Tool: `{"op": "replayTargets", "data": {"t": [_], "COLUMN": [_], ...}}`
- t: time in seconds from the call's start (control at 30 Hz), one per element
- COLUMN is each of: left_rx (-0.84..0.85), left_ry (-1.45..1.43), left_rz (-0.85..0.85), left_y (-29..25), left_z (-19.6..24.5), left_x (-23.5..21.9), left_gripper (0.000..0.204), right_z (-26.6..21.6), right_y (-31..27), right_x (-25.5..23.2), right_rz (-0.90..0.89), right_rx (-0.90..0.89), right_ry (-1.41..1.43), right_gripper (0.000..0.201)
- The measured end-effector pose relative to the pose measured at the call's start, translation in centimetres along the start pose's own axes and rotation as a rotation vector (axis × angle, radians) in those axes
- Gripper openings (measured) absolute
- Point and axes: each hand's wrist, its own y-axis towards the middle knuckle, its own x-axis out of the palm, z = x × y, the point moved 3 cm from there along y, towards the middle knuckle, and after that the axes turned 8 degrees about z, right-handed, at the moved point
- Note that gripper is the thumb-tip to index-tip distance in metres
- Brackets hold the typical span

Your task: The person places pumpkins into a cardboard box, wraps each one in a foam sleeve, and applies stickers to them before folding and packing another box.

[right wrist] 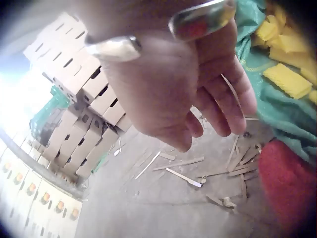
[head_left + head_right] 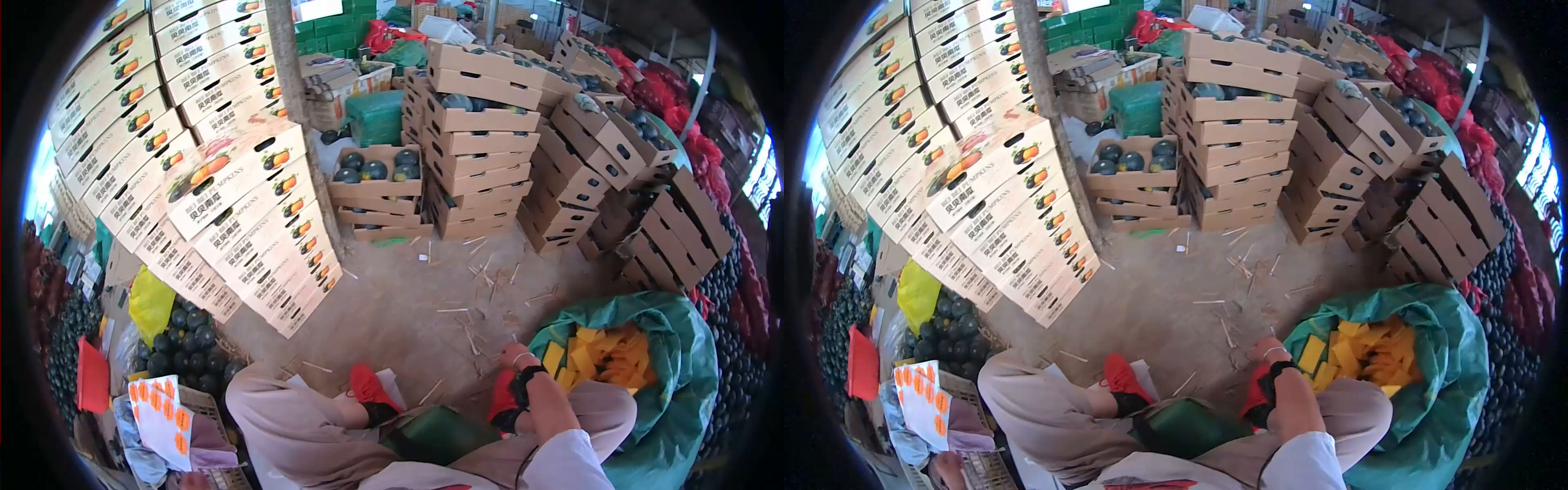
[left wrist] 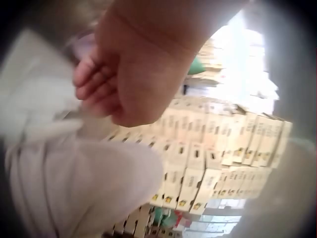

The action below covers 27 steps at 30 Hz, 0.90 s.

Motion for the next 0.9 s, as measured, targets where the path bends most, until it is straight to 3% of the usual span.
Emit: {"op": "replayTargets", "data": {"t": [0.03, 0.07, 0.1, 0.13, 0.23, 0.33, 0.43, 0.53, 0.63, 0.73, 0.8, 0.83, 0.9], "left_rx": [-0.217, -0.512, -0.63, -0.653, -0.647, -0.606, -0.593, -0.584, -0.564, -0.496, -0.401, -0.337, -0.174], "left_ry": [-0.728, -1.034, -0.979, -0.867, -0.7, -0.663, -0.641, -0.632, -0.621, -0.619, -0.61, -0.599, -0.535], "left_rz": [-0.4, -0.711, -0.767, -0.747, -0.727, -0.734, -0.739, -0.719, -0.673, -0.584, -0.5, -0.461, -0.401], "left_y": [-2.4, -5.0, -5.9, -6.0, -5.2, -4.3, -3.5, -2.7, -1.0, 1.8, 5.0, 7.0, 11.2], "left_z": [3.1, 6.8, 10.4, 14.2, 22.4, 26.9, 29.4, 31.3, 33.1, 36.6, 39.0, 40.3, 44.1], "left_x": [4.1, 7.8, 10.5, 13.4, 19.2, 21.6, 23.5, 24.2, 23.9, 22.2, 20.3, 19.8, 20.0], "left_gripper": [0.024, 0.03, 0.029, 0.029, 0.026, 0.024, 0.022, 0.02, 0.018, 0.017, 0.016, 0.016, 0.015], "right_z": [1.0, 1.5, 1.7, 2.3, 3.5, 4.1, 4.9, 4.0, -0.5, -1.9, -4.0, -5.2, -8.2], "right_y": [0.6, 1.3, 1.8, 2.5, 4.9, 7.4, 9.8, 12.1, 12.5, 18.5, 21.3, 22.5, 24.2], "right_x": [-0.2, -0.6, -0.6, -0.2, 0.1, -0.9, -1.0, -1.6, -5.2, -4.0, -4.7, -5.3, -7.0], "right_rz": [0.001, -0.024, -0.053, -0.086, 0.056, -0.001, 0.049, -0.101, -0.152, -0.009, 0.099, 0.2, 0.11], "right_rx": [0.002, 0.05, 0.095, 0.141, 0.016, -0.023, -0.191, 0.089, 0.071, -0.251, -0.339, -0.298, -0.27], "right_ry": [-0.021, 0.02, 0.069, 0.123, 0.035, 0.043, 0.048, 0.387, 0.469, 0.29, 0.258, 0.336, 0.225], "right_gripper": [0.04, 0.041, 0.041, 0.041, 0.041, 0.038, 0.032, 0.034, 0.034, 0.034, 0.033, 0.033, 0.031]}}
